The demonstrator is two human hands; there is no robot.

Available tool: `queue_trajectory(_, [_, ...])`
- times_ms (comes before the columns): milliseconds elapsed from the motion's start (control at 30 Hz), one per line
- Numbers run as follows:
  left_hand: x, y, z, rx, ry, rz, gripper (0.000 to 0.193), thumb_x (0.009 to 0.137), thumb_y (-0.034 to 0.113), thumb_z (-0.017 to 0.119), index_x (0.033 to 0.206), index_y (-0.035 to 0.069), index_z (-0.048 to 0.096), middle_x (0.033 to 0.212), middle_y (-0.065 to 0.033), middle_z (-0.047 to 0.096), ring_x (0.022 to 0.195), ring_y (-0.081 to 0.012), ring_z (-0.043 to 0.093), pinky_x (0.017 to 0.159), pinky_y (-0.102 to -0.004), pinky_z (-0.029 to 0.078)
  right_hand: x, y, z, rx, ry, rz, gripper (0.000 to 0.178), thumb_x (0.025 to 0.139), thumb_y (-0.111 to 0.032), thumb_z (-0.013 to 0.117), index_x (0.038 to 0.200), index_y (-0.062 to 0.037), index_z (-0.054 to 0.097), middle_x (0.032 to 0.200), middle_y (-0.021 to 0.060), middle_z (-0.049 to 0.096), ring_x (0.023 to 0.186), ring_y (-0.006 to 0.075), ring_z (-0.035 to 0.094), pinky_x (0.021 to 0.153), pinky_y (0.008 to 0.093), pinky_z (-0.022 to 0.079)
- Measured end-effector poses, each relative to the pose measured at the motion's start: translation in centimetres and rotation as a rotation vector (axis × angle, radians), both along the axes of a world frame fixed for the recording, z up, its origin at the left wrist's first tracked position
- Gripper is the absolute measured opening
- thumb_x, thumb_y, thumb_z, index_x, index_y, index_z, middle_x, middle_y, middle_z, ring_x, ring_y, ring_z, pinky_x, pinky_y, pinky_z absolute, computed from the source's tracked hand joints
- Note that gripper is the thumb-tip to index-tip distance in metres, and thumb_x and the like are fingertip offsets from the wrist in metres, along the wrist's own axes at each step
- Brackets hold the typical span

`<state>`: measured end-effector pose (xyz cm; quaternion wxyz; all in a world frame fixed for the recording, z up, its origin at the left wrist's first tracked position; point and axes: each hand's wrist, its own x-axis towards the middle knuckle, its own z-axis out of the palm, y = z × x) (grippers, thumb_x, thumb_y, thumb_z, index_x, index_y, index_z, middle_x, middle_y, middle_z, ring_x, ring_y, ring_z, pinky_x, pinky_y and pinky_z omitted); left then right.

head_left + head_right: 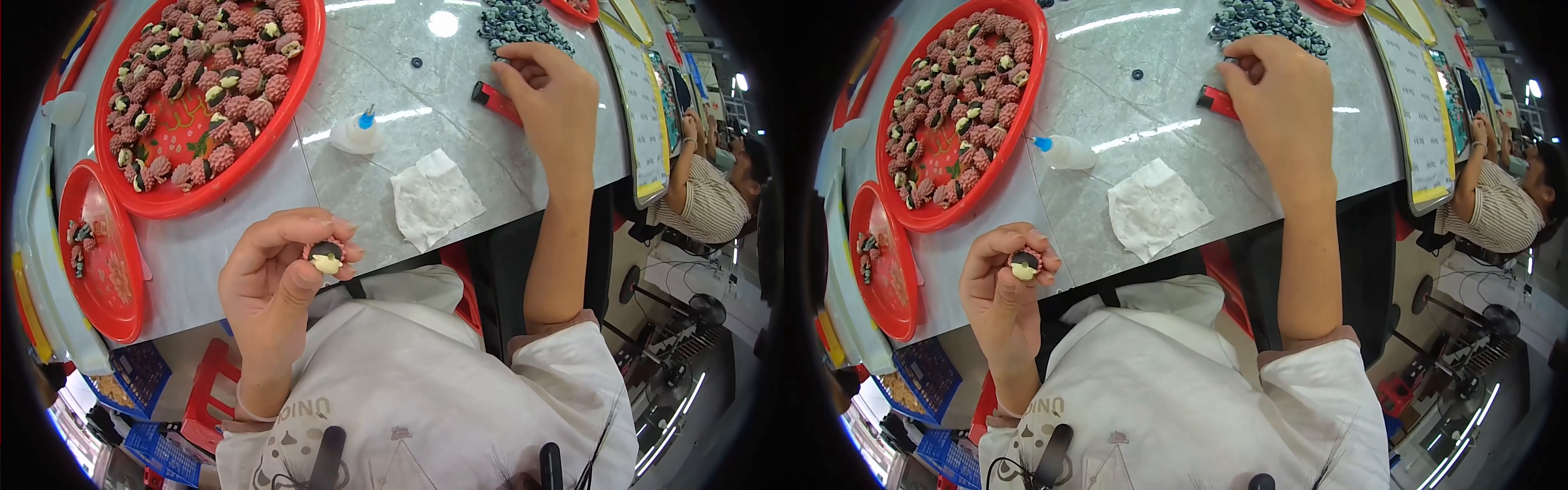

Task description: The person assembles small figurines by applying glue from a bottle onto figurine heads and attaching body pieces to them by hand, then sets the assembled figurines onto a tray.

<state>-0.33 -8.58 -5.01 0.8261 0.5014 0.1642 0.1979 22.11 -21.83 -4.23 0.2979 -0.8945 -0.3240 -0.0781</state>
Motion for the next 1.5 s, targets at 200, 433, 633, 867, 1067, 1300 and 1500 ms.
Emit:
queue_trajectory(200, [-0.1,0.5,-0.2,-0.033,-0.058,-0.005,0.033,0.079,0.021,0.056,0.096,-0.006,0.047,0.092,-0.0175,0.053,0.078,-0.0190,0.056,0.065,-0.0275,0.048,-2.3,-1.6,2.1,0.665,0.880,0.184,0.018,0.078,-0.004,0.050,0.092,0.0039,0.056,0.078,0.0108,0.057,0.066,0.0113,0.052,0.055,0.0199,0.040])
queue_trajectory(433, [0.4,0.4,-0.2,-0.165,-0.084,-0.051,0.038,0.079,0.022,0.057,0.102,-0.006,0.046,0.096,-0.0174,0.053,0.079,-0.0190,0.057,0.067,-0.0254,0.047,-5.4,-1.9,1.6,0.920,1.396,0.386,0.025,0.081,-0.006,0.046,0.103,0.0070,0.047,0.095,0.0185,0.052,0.072,0.0128,0.054,0.065,0.0186,0.047])
queue_trajectory(633, [0.3,0.1,-0.2,-0.149,-0.084,-0.122,0.040,0.080,0.027,0.055,0.105,-0.002,0.042,0.096,-0.0121,0.045,0.078,-0.0146,0.051,0.062,-0.0165,0.041,-7.2,-1.0,1.4,0.847,1.502,0.530,0.024,0.079,-0.006,0.051,0.100,0.0043,0.046,0.097,0.0189,0.045,0.071,0.0116,0.050,0.058,0.0156,0.045])
queue_trajectory(867, [0.2,-0.2,0.2,-0.151,-0.031,-0.129,0.046,0.076,0.032,0.059,0.102,-0.002,0.042,0.096,-0.0125,0.048,0.081,-0.0152,0.052,0.067,-0.0193,0.043,-9.8,0.5,1.8,0.713,1.020,0.604,0.023,0.074,-0.007,0.058,0.092,0.0037,0.048,0.090,0.0188,0.049,0.067,0.0163,0.052,0.055,0.0196,0.044])
queue_trajectory(1067, [-0.1,-0.1,0.0,-0.097,0.059,-0.102,0.049,0.070,0.035,0.064,0.098,0.000,0.044,0.094,-0.0113,0.049,0.086,-0.0153,0.050,0.076,-0.0242,0.040,-10.0,1.3,2.1,0.571,0.674,0.747,0.026,0.064,0.003,0.065,0.085,0.0049,0.051,0.082,0.0200,0.053,0.071,0.0210,0.055,0.061,0.0261,0.047])
queue_trajectory(1300, [0.0,-0.2,-0.7,0.011,-0.070,-0.044,0.045,0.067,0.033,0.068,0.091,0.000,0.048,0.085,-0.0084,0.052,0.076,-0.0113,0.048,0.069,-0.0209,0.039,-10.5,1.8,2.2,0.491,0.221,0.794,0.027,0.057,0.007,0.068,0.079,0.0034,0.054,0.077,0.0192,0.055,0.065,0.0202,0.058,0.051,0.0219,0.049])
queue_trajectory(1500, [-0.1,-0.2,-0.4,0.022,0.012,0.014,0.041,0.064,0.031,0.070,0.084,-0.001,0.052,0.078,-0.0053,0.050,0.069,-0.0097,0.045,0.065,-0.0200,0.039,-11.9,2.0,1.9,0.525,0.239,0.662,0.027,0.058,0.006,0.069,0.080,0.0022,0.054,0.077,0.0176,0.056,0.063,0.0201,0.059,0.048,0.0210,0.049])
